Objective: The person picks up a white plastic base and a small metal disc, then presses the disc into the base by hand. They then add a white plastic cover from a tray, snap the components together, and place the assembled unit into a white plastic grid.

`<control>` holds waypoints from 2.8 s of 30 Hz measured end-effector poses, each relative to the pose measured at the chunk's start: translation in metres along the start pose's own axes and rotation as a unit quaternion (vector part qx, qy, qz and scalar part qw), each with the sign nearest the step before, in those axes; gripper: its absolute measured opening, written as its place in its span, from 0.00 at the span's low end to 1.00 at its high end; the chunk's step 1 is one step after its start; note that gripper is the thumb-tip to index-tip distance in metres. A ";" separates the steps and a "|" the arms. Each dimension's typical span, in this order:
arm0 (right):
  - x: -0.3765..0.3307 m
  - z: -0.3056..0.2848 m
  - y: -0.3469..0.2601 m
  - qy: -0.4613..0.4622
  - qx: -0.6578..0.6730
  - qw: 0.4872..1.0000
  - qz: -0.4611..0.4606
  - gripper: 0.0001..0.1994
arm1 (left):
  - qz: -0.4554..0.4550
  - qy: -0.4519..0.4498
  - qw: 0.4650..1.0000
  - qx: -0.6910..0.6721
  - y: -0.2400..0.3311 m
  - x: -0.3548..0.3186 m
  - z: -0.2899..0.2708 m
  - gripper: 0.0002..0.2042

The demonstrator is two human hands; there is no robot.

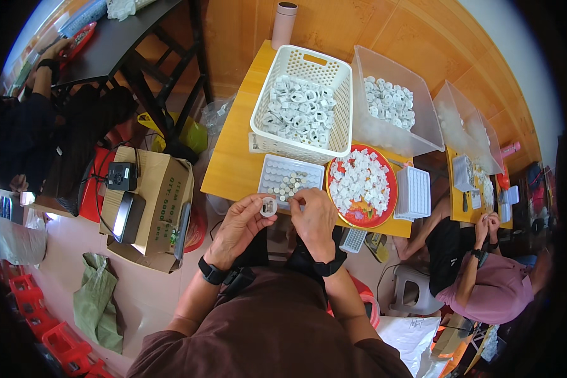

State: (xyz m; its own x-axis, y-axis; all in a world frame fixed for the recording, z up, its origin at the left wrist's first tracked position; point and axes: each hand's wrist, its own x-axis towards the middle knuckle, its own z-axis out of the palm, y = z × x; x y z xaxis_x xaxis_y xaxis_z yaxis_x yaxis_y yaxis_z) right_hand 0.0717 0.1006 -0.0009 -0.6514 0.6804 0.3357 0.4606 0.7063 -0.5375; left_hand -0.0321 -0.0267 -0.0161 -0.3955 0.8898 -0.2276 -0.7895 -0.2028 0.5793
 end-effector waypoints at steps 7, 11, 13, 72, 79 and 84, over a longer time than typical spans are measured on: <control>0.003 -0.001 0.005 -0.042 0.063 0.993 0.087 0.03 | -0.005 -0.008 1.000 -0.002 -0.001 0.000 0.001 0.12; 0.004 -0.002 0.007 -0.034 0.140 0.985 0.100 0.05 | -0.010 -0.010 1.000 0.001 -0.001 0.000 0.001 0.12; 0.005 -0.007 0.001 -0.015 0.171 0.981 0.089 0.05 | -0.010 -0.011 1.000 0.002 -0.001 0.000 0.001 0.12; -0.072 -0.013 0.020 -0.104 0.571 0.784 0.220 0.06 | -0.058 -0.032 0.951 0.303 -0.028 -0.018 0.022 0.11; -0.058 -0.032 0.022 -0.093 0.643 0.717 0.251 0.07 | -0.065 -0.038 0.967 0.242 -0.026 -0.013 0.036 0.11; -0.061 -0.037 0.020 -0.082 0.624 0.741 0.236 0.09 | -0.118 -0.023 0.976 0.181 -0.028 -0.008 0.045 0.11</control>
State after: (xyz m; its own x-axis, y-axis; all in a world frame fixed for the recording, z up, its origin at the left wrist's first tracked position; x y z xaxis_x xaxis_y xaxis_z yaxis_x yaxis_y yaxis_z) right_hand 0.1430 0.0807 -0.0030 -0.7065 0.6892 -0.1608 -0.1885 -0.4023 -0.8959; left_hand 0.0142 -0.0092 0.0051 -0.1952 0.9132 -0.3578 -0.6356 0.1600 0.7553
